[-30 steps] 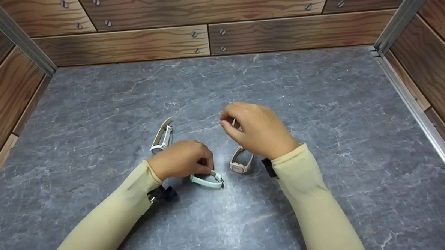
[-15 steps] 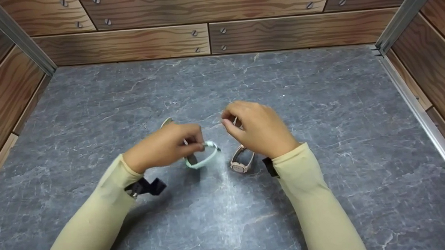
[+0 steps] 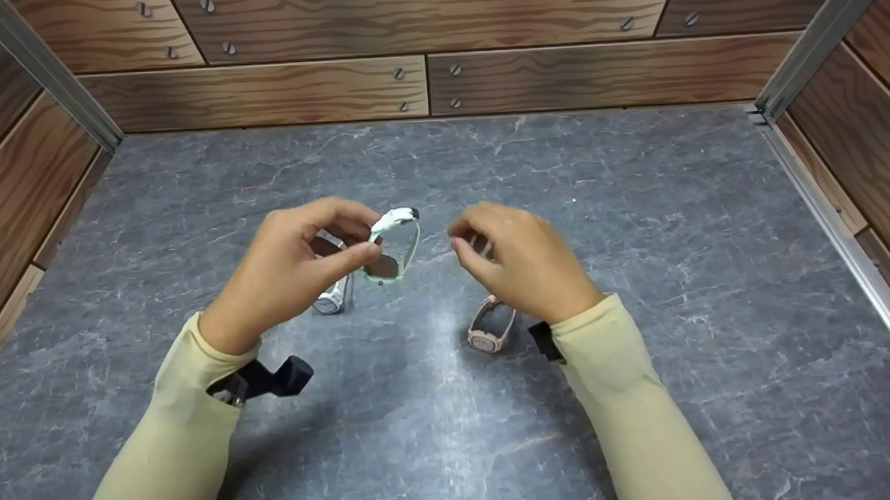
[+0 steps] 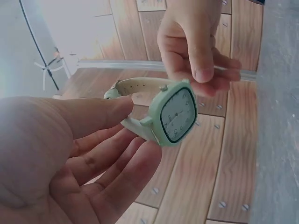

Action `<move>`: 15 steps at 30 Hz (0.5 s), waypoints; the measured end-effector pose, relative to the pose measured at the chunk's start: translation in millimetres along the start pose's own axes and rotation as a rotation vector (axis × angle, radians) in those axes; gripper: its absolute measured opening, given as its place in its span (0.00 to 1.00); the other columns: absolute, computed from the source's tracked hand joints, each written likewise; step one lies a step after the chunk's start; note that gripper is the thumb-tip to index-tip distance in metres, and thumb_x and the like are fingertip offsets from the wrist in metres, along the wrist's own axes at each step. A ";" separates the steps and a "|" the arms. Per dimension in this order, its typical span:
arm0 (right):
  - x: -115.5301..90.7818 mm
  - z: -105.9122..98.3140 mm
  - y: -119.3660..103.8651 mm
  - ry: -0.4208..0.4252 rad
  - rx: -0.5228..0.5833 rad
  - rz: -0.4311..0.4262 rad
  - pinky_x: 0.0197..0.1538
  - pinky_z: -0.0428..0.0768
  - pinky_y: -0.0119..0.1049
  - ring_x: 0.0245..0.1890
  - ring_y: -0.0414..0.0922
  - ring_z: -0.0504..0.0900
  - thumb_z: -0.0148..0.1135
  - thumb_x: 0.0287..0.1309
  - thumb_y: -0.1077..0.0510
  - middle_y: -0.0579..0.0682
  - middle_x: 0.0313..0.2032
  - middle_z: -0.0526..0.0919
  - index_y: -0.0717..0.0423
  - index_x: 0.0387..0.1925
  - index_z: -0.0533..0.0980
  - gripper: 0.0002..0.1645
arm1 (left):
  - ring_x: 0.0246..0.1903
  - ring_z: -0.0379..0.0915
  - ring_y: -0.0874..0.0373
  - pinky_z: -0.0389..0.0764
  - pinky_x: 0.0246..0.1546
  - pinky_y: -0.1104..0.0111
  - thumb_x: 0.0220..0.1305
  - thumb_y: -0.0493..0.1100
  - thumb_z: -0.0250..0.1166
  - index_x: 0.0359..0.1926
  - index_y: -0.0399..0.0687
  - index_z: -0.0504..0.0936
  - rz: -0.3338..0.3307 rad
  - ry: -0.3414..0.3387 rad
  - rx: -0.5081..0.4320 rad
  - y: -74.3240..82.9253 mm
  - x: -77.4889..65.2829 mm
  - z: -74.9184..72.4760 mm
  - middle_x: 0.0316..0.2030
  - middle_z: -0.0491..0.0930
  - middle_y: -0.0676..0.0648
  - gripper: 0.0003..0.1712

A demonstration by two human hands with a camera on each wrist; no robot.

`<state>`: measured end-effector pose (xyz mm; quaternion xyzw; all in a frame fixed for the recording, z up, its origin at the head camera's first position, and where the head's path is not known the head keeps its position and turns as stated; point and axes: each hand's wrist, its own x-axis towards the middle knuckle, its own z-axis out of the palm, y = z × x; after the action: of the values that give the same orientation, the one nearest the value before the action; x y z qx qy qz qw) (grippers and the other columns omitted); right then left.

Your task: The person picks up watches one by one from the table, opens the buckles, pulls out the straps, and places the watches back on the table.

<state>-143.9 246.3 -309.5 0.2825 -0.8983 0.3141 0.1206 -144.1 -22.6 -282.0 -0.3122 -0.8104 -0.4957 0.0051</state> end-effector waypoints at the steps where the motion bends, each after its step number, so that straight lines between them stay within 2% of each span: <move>1: 1.1 -0.1 -1.6 0.034 0.043 -0.009 0.41 0.84 0.28 0.37 0.38 0.84 0.66 0.67 0.67 0.47 0.41 0.88 0.60 0.48 0.83 0.09 | 0.35 0.82 0.68 0.85 0.38 0.72 0.69 0.38 0.70 0.51 0.44 0.84 0.007 0.007 -0.005 1.8 -0.5 -0.2 0.37 0.88 0.53 0.12; 5: 6.4 -3.7 -16.4 0.152 0.254 -0.070 0.48 0.83 0.28 0.46 0.41 0.84 0.64 0.64 0.74 0.52 0.47 0.87 0.65 0.56 0.80 0.19 | 0.35 0.82 0.69 0.85 0.37 0.73 0.68 0.37 0.71 0.48 0.44 0.83 0.024 0.020 -0.012 8.3 -2.2 -1.2 0.36 0.88 0.54 0.09; 8: 11.6 -5.0 -32.1 0.194 0.380 -0.141 0.49 0.84 0.31 0.49 0.43 0.84 0.63 0.63 0.75 0.55 0.48 0.86 0.66 0.58 0.79 0.22 | 0.35 0.81 0.70 0.85 0.36 0.73 0.68 0.37 0.71 0.47 0.46 0.83 0.035 0.031 -0.007 11.2 -3.6 -1.9 0.36 0.87 0.55 0.09; 11: 15.6 -2.8 -43.4 0.219 0.393 -0.198 0.47 0.84 0.30 0.45 0.42 0.85 0.66 0.62 0.73 0.53 0.45 0.87 0.63 0.54 0.82 0.19 | 0.36 0.81 0.69 0.84 0.37 0.74 0.67 0.38 0.72 0.47 0.46 0.82 0.044 0.039 0.002 12.0 -4.8 -1.5 0.36 0.87 0.55 0.10; 15: 17.0 -1.1 -49.5 0.227 0.326 -0.227 0.43 0.84 0.28 0.38 0.38 0.85 0.69 0.61 0.72 0.49 0.40 0.87 0.60 0.48 0.85 0.14 | 0.37 0.81 0.69 0.84 0.39 0.75 0.67 0.41 0.72 0.50 0.45 0.82 0.056 0.024 0.037 12.7 -5.6 -0.5 0.37 0.86 0.54 0.13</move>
<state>-128.8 207.8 -277.4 0.3604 -0.7789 0.4691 0.2081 -133.3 -21.9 -273.4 -0.3286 -0.8104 -0.4839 0.0343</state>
